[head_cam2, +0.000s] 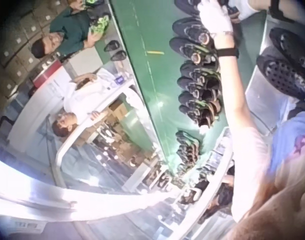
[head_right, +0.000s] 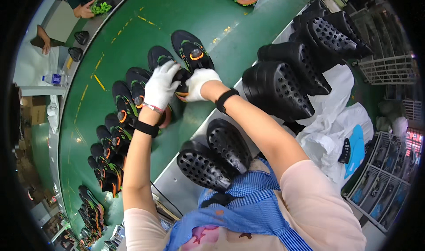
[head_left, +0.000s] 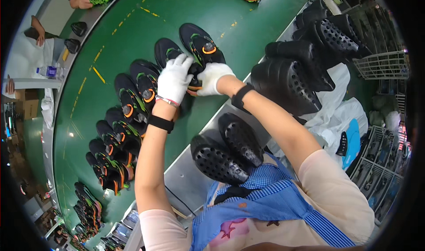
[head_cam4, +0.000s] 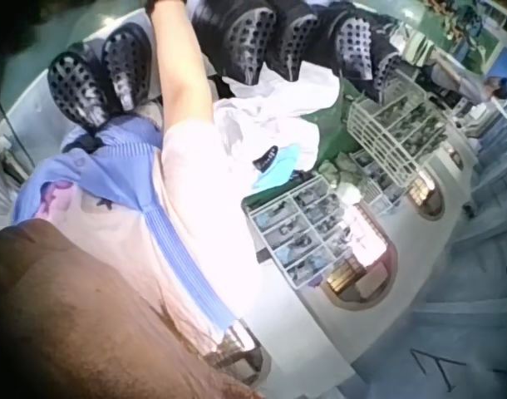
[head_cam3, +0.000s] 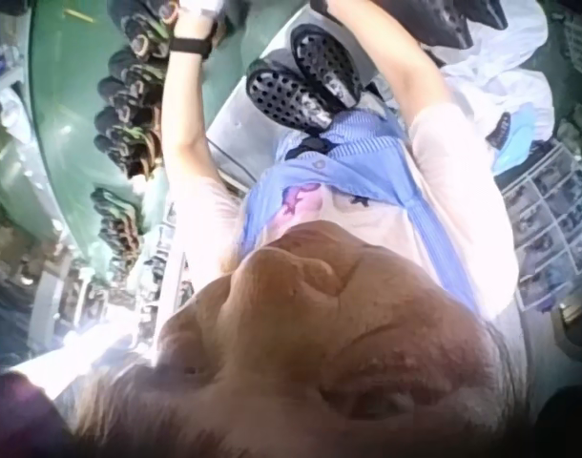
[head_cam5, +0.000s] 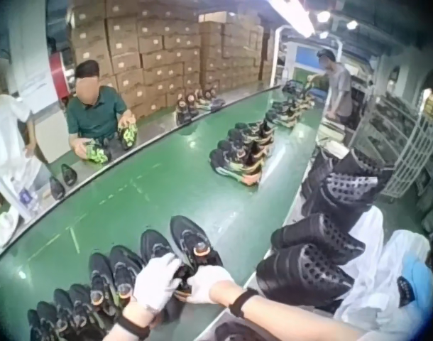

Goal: Inspecting and organizing manufactured shoes on a conveyor belt in a factory setting.

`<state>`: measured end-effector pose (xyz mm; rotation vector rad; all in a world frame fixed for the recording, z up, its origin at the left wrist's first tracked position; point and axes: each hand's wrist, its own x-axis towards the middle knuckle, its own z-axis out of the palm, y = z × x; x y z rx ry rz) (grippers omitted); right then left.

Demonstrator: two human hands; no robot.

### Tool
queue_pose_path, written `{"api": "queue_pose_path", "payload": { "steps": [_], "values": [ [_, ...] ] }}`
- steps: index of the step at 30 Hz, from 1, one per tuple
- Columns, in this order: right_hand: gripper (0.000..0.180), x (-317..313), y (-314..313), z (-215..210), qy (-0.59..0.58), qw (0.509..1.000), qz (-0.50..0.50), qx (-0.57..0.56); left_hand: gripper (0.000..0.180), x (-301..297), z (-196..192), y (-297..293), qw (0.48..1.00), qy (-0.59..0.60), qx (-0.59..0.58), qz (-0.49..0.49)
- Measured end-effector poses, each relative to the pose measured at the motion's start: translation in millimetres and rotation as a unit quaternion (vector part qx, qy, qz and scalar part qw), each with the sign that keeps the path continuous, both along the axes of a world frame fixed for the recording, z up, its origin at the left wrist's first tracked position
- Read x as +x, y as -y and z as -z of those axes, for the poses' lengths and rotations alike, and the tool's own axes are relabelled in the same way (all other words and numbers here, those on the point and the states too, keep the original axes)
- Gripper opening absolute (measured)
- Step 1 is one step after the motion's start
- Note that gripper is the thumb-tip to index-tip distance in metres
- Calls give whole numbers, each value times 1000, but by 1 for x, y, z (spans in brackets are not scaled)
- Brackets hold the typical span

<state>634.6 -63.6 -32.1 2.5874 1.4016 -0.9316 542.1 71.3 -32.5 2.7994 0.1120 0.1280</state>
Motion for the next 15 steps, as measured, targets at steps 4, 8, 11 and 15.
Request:
{"api": "queue_pose_path", "payload": {
  "steps": [4,8,11,15],
  "values": [
    [51,0,-1,-5,-30,999,13,-12,40,8,5,-9,999,-20,20,23],
    [46,-1,-3,-9,-45,998,28,-19,44,7,6,-14,999,-3,24,25],
    [43,-2,-5,-8,-38,999,18,-20,44,5,8,-18,1000,-21,-4,-11],
    [41,0,-7,-11,-43,999,-5,-3,35,9,13,-31,999,26,-18,-3]
  ]
}}
